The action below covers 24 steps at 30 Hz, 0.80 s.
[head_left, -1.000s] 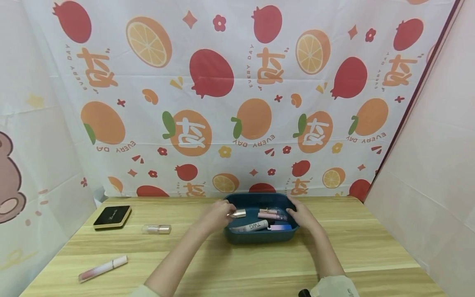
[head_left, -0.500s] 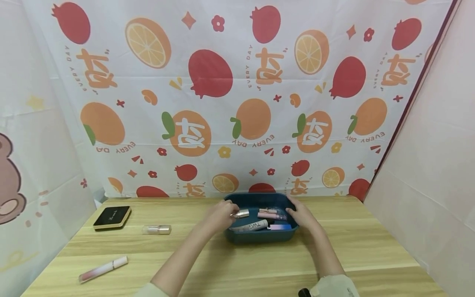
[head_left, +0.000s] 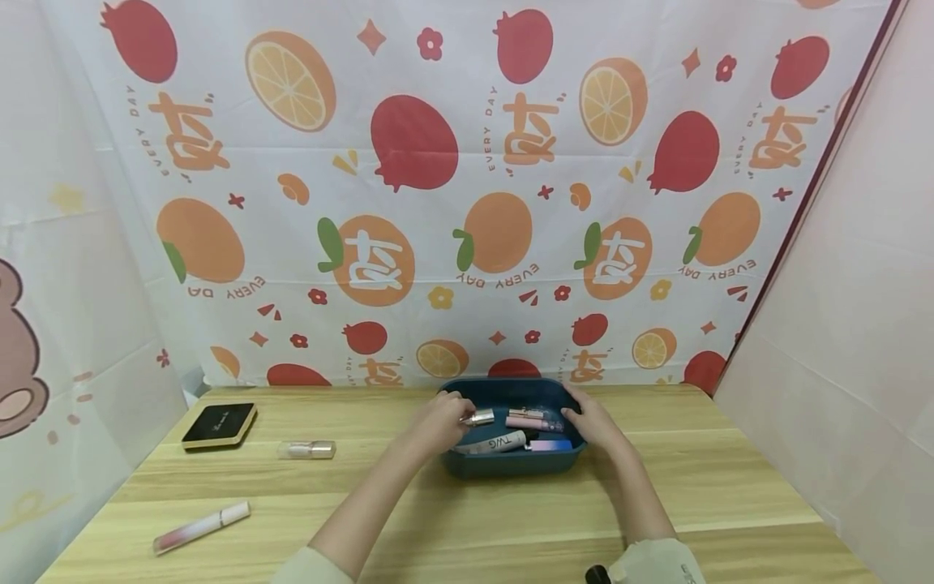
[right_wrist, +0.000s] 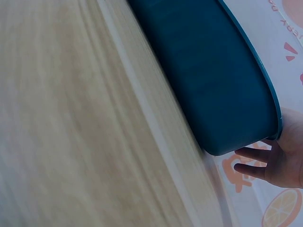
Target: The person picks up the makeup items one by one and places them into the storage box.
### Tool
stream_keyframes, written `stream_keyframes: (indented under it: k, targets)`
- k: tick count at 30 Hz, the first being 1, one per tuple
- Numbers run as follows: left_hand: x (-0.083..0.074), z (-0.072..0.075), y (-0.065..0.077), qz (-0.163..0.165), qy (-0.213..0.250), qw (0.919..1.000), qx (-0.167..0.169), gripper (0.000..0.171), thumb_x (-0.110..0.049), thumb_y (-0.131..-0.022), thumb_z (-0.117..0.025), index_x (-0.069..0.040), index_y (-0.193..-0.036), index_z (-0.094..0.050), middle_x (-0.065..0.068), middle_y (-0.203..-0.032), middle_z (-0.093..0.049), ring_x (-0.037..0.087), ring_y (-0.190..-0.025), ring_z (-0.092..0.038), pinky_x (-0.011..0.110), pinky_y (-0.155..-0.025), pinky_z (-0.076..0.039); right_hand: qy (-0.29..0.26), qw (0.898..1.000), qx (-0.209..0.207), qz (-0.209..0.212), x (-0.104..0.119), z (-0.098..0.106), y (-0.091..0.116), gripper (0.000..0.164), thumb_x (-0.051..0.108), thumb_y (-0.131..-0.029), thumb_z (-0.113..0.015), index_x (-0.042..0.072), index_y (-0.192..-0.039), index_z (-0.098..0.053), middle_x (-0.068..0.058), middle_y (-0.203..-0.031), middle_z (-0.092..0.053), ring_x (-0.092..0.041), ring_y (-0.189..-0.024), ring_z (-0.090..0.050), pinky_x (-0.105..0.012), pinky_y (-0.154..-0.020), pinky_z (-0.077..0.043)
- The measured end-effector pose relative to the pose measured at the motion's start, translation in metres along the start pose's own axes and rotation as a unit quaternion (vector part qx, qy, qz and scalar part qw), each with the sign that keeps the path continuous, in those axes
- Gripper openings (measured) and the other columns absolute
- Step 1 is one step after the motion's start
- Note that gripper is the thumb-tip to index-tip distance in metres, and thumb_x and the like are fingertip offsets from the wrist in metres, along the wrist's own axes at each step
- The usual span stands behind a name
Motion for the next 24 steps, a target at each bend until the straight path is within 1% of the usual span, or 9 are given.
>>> stream_keyframes:
  k: [7,13,17,21,24]
  targets:
    - [0.003,-0.008,-0.004,0.003,-0.021,0.9998,0.004,0.014,-0.001,-0.075,-0.067,-0.005,-0.088,-0.069,0.002,-0.076,-0.054,0.02,-0.071,-0.051,0.033,-0.064,-0.045,0.001,1.0,0.001,0.0,0.0,0.0,0.0,0.054,0.009,-0.092,-0.052,0.001,-0.141,-0.032,-0.023,-0.141,-0.031,-0.041,-0.128,-0.027,-0.054,-0.101,-0.023]
    - [0.002,-0.011,-0.007,-0.005,-0.025,0.9996,0.013,0.012,0.003,-0.076,-0.064,-0.004,-0.085,-0.068,0.004,-0.076,-0.054,0.023,-0.073,-0.05,0.036,-0.068,-0.045,0.004,1.0,-0.002,0.004,0.0,-0.001,0.0,0.054,0.008,-0.092,-0.052,0.001,-0.141,-0.032,-0.023,-0.14,-0.033,-0.041,-0.128,-0.028,-0.054,-0.101,-0.023]
    - [0.0,-0.011,-0.011,0.008,-0.028,0.9992,0.026,0.012,0.002,-0.077,-0.064,-0.003,-0.087,-0.069,0.004,-0.077,-0.055,0.023,-0.075,-0.051,0.036,-0.07,-0.046,0.005,1.0,-0.001,0.002,0.0,-0.001,0.0,0.053,0.008,-0.092,-0.052,0.001,-0.141,-0.032,-0.024,-0.14,-0.033,-0.041,-0.127,-0.028,-0.054,-0.1,-0.023]
    - [0.001,-0.013,-0.013,0.029,-0.04,0.9979,0.041,0.012,0.0,-0.078,-0.065,-0.006,-0.089,-0.069,0.003,-0.08,-0.056,0.021,-0.077,-0.052,0.036,-0.07,-0.047,-0.005,1.0,0.003,-0.004,0.001,0.0,0.0,0.054,0.009,-0.092,-0.052,0.001,-0.142,-0.032,-0.023,-0.141,-0.032,-0.04,-0.128,-0.027,-0.054,-0.101,-0.023]
    - [0.001,-0.016,-0.015,0.038,-0.048,0.9969,0.051,0.012,-0.001,-0.079,-0.065,-0.007,-0.088,-0.069,0.002,-0.08,-0.057,0.02,-0.077,-0.052,0.035,-0.069,-0.047,-0.007,1.0,0.003,-0.002,0.002,0.0,0.001,0.054,0.009,-0.092,-0.052,0.001,-0.142,-0.032,-0.024,-0.141,-0.031,-0.041,-0.128,-0.027,-0.054,-0.101,-0.023]
Point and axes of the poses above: each hand's wrist, its own y-axis away from the middle knuckle, its own z-axis out of the back of the hand, x = y × z, the point moved 1 cm from there along -y, towards the middle knuckle
